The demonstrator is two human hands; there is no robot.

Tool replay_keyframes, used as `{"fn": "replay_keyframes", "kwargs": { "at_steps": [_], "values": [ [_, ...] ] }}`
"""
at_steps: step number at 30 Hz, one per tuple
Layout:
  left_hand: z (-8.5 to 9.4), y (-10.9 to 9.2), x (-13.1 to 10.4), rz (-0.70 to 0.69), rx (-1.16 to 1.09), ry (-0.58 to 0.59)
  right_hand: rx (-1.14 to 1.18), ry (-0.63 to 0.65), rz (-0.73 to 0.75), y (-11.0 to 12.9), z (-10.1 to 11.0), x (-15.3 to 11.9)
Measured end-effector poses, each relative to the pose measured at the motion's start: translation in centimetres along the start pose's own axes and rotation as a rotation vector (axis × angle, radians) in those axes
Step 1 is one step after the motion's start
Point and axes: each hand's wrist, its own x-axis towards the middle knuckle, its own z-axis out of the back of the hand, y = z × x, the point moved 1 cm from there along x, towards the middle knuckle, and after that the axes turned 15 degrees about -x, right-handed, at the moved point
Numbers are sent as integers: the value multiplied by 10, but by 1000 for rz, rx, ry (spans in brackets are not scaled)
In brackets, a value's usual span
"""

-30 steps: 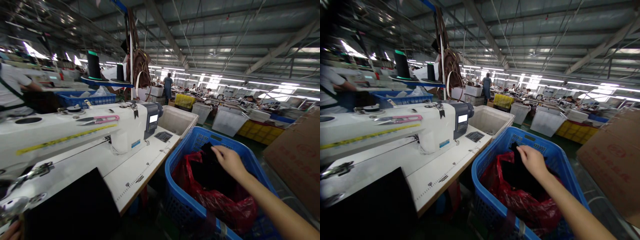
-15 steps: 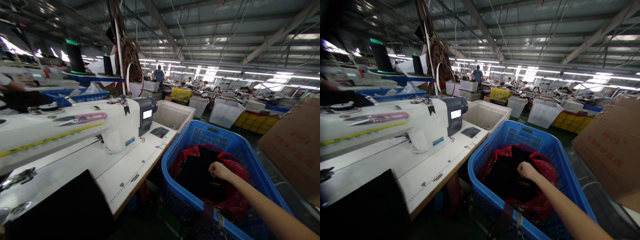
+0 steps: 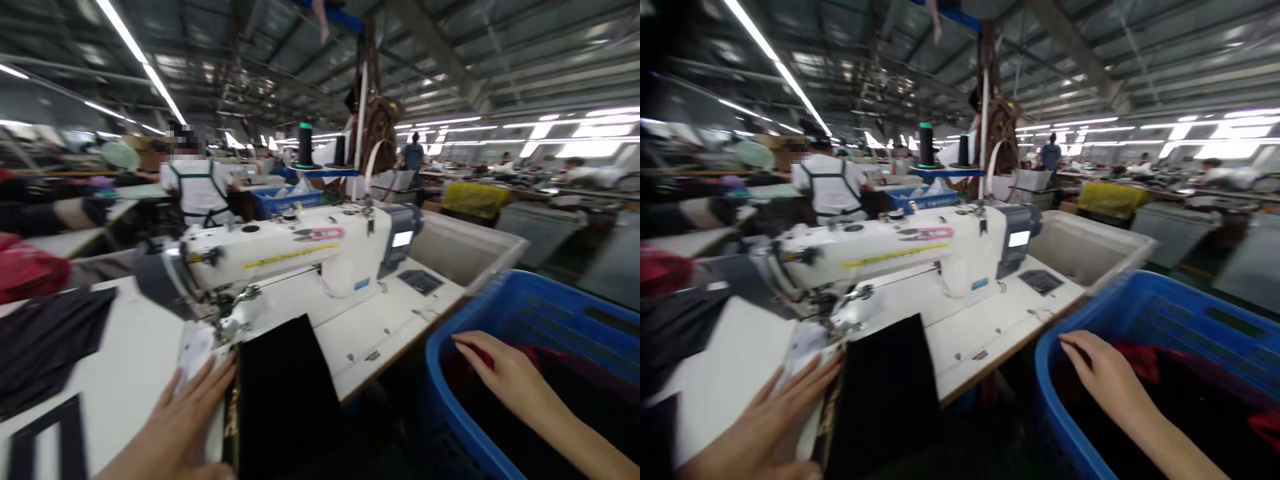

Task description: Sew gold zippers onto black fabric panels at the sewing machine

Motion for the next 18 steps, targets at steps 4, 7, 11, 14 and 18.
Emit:
{"fn": "replay_keyframes", "kwargs": {
  "at_steps": [4, 7, 11, 14, 18],
  "values": [
    [22, -27, 5, 165, -76, 185, 152, -336, 557, 153, 10, 28],
    [32, -39, 15, 217, -152, 220, 230, -311, 829, 251, -2, 40],
    [32, -35, 14, 164, -221, 186, 262, -198, 885, 308, -46, 57],
    [28, -28, 10, 132, -234, 171, 271, -182, 882, 308, -70, 60],
    [26, -26, 10, 127, -232, 188, 203, -105, 899, 299, -71, 54]
  ]
}}
